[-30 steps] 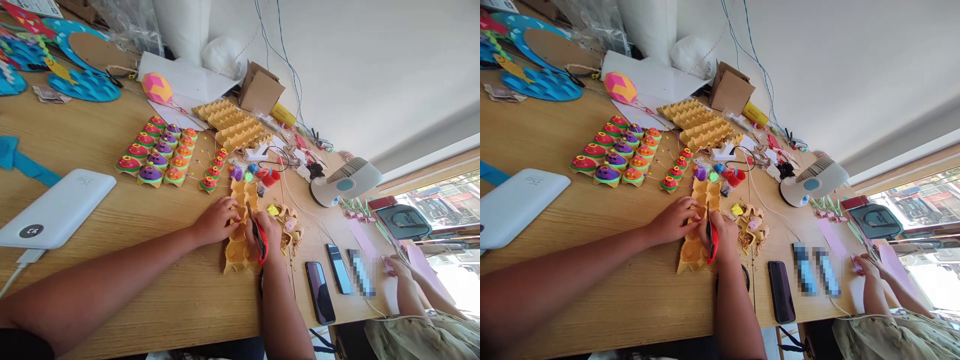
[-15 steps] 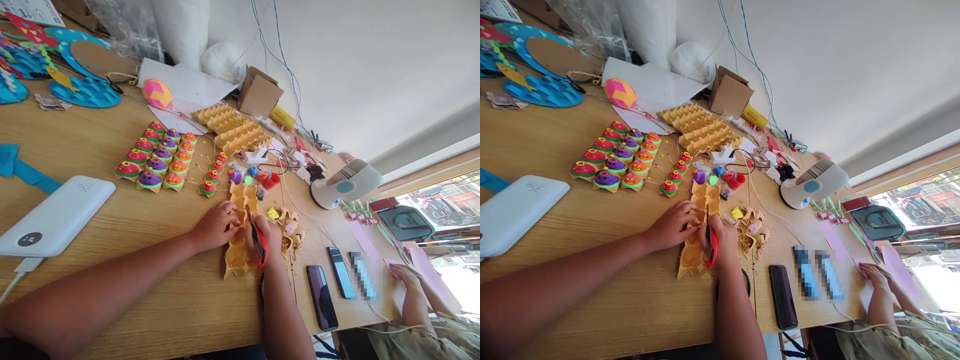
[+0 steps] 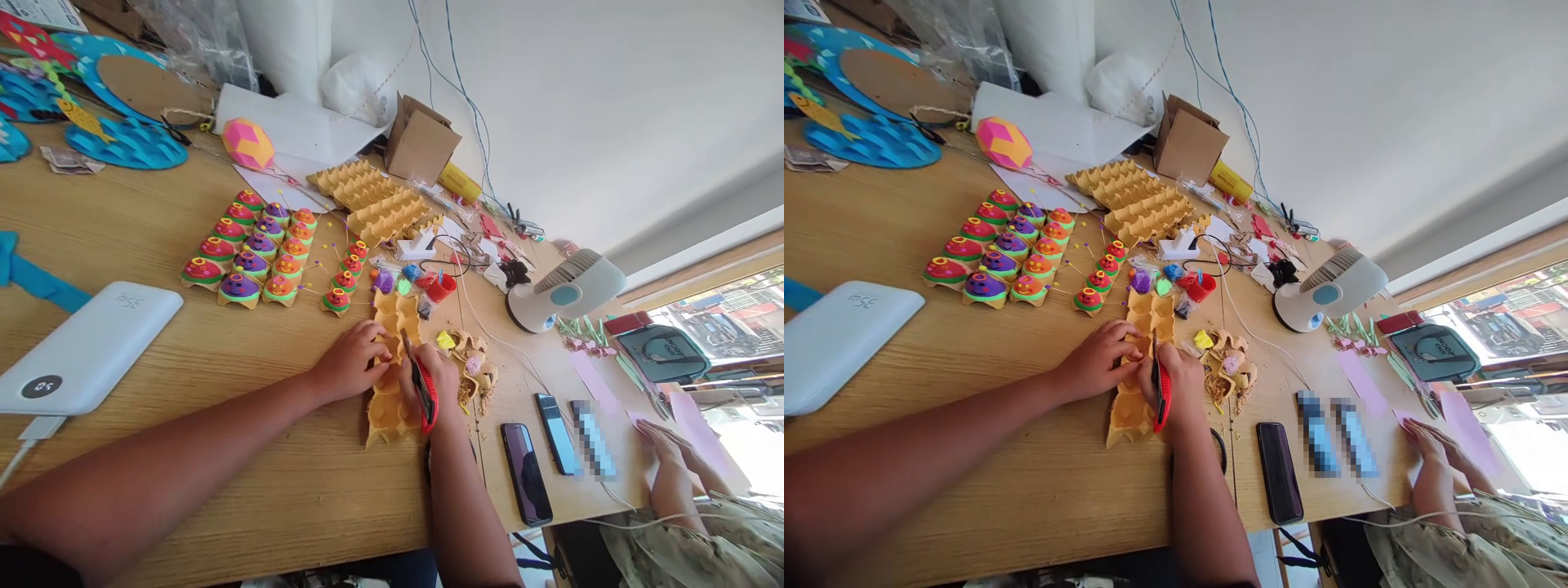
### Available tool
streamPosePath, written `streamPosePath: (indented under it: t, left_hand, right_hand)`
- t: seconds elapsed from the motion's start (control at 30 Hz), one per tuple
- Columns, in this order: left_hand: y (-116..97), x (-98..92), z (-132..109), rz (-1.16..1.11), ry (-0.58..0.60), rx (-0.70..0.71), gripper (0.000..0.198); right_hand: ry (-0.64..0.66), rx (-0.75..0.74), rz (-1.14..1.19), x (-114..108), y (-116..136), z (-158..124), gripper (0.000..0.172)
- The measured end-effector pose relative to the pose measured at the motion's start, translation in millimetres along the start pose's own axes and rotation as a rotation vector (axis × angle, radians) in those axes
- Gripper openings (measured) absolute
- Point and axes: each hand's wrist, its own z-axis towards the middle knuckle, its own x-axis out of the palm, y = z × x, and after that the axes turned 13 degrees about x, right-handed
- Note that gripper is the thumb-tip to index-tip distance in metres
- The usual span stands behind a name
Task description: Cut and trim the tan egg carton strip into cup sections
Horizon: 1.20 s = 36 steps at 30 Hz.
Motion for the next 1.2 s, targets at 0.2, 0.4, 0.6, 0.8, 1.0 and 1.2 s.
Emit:
streamPosePath:
  t: [0.2, 0.4, 0.6, 0.8, 1.0, 1.2]
  left_hand:
    - [0.0, -0.5, 0.4, 0.02, 0.009, 0.006, 0.008]
    - [1.5, -0.2, 0.7, 0.025, 0.013, 0.012, 0.009]
    - [1.9, 0.0, 0.6, 0.021, -0.005, 0.011, 0.008]
    - [0.4, -1.0, 1.6, 0.044, 0.024, 0.008, 0.011]
    - [0.3, -0.3, 0.9, 0.022, 0.004, 0.004, 0.009]
    - [0.7, -1.0, 0.8, 0.033, 0.019, 0.012, 0.01]
  right_hand:
    - [-0.001, -0.008, -0.025, 0.5, 1.8, -0.4, 0.017]
    - [0.037, 0.059, -0.017, 2.0, 2.0, 0.7, 0.014]
    - [0.033, 0.056, -0.008, 4.3, -2.2, -0.1, 0.013]
    - [0.076, 0.064, -0.009, 7.2, -2.6, 0.9, 0.014]
    - [0.017, 0.043, 0.017, 2.2, -1.2, -2.0, 0.014]
    - [0.036, 0.069, 0.019, 2.7, -0.2, 1.2, 0.014]
